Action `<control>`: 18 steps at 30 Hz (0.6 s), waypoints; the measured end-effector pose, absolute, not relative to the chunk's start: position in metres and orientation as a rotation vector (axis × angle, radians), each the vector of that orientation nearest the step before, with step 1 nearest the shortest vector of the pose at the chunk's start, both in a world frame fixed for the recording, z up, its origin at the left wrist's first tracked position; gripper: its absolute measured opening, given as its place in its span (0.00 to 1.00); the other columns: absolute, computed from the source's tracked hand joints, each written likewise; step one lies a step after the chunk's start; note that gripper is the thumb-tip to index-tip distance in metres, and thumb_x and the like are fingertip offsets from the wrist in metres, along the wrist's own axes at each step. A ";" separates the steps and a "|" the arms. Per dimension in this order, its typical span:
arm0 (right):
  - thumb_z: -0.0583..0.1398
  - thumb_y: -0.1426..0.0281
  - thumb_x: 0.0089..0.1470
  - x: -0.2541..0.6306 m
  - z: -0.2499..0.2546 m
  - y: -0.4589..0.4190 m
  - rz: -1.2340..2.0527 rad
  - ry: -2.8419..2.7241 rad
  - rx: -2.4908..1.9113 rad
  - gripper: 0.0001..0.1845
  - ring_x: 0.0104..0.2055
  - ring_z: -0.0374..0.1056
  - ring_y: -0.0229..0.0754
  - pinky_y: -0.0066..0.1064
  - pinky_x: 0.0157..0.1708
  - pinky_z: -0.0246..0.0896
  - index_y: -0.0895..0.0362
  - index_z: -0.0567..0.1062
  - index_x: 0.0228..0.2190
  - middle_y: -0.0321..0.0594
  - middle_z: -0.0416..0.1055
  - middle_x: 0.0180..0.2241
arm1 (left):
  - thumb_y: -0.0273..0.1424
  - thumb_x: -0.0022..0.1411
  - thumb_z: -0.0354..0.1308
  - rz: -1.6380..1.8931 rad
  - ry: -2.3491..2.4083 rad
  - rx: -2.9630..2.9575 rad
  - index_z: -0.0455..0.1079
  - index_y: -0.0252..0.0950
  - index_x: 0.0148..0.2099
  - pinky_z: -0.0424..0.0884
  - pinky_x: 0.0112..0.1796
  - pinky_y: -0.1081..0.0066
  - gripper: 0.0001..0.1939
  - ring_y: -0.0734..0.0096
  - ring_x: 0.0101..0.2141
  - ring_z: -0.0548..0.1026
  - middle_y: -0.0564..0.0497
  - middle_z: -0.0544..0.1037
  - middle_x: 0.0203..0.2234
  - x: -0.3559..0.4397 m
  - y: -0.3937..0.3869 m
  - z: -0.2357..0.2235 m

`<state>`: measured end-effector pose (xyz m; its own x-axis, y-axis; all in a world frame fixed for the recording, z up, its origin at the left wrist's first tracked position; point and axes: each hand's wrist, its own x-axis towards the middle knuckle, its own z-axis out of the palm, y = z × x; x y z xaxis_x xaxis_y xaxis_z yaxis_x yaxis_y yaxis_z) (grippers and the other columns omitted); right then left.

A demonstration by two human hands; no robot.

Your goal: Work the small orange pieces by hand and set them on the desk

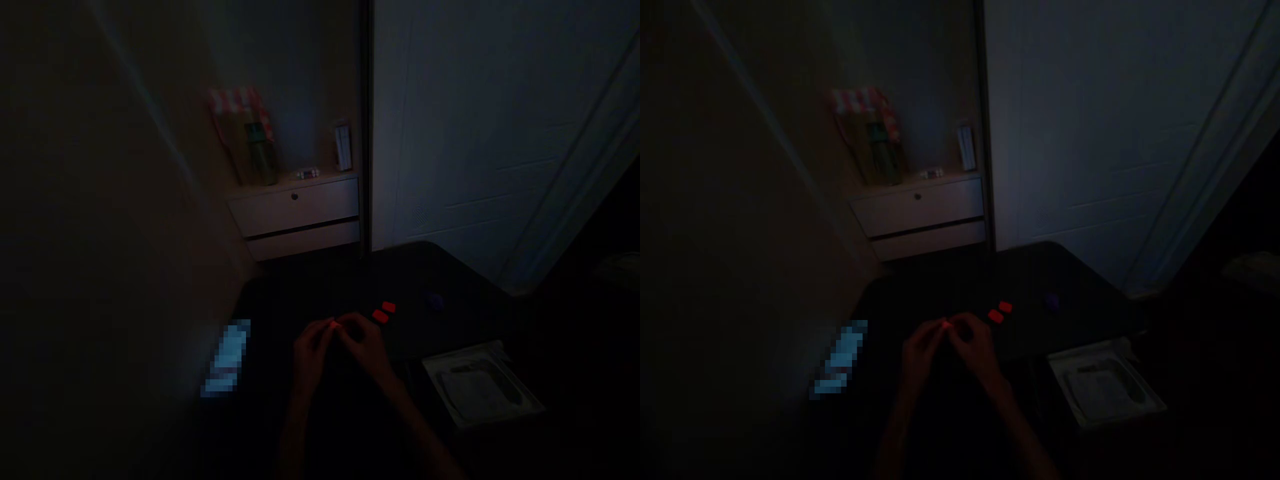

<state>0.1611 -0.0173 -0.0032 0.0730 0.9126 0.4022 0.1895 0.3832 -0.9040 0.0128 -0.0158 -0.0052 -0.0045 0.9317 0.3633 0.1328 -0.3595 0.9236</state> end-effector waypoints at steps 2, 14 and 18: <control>0.64 0.65 0.58 0.161 -0.003 -0.018 0.731 -1.417 -1.075 0.07 0.37 0.75 0.45 0.34 0.38 0.70 0.55 0.79 0.36 0.40 0.79 0.34 | 0.39 0.64 0.63 1.437 1.135 1.564 0.81 0.39 0.45 0.74 0.50 0.62 0.13 0.58 0.46 0.80 0.44 0.83 0.44 0.013 -0.017 -0.003; 0.64 0.62 0.57 0.162 -0.005 -0.016 0.725 -1.425 -1.069 0.08 0.35 0.75 0.45 0.34 0.37 0.70 0.54 0.79 0.35 0.39 0.79 0.33 | 0.42 0.60 0.65 1.406 1.138 1.516 0.82 0.39 0.45 0.74 0.50 0.62 0.15 0.57 0.46 0.80 0.44 0.82 0.44 0.014 -0.018 -0.001; 0.64 0.60 0.59 0.162 -0.003 -0.017 0.716 -1.399 -1.062 0.11 0.36 0.76 0.45 0.34 0.38 0.70 0.55 0.79 0.36 0.40 0.80 0.34 | 0.43 0.60 0.65 1.403 1.172 1.383 0.78 0.37 0.52 0.76 0.45 0.63 0.21 0.59 0.42 0.81 0.44 0.84 0.42 0.017 -0.020 0.001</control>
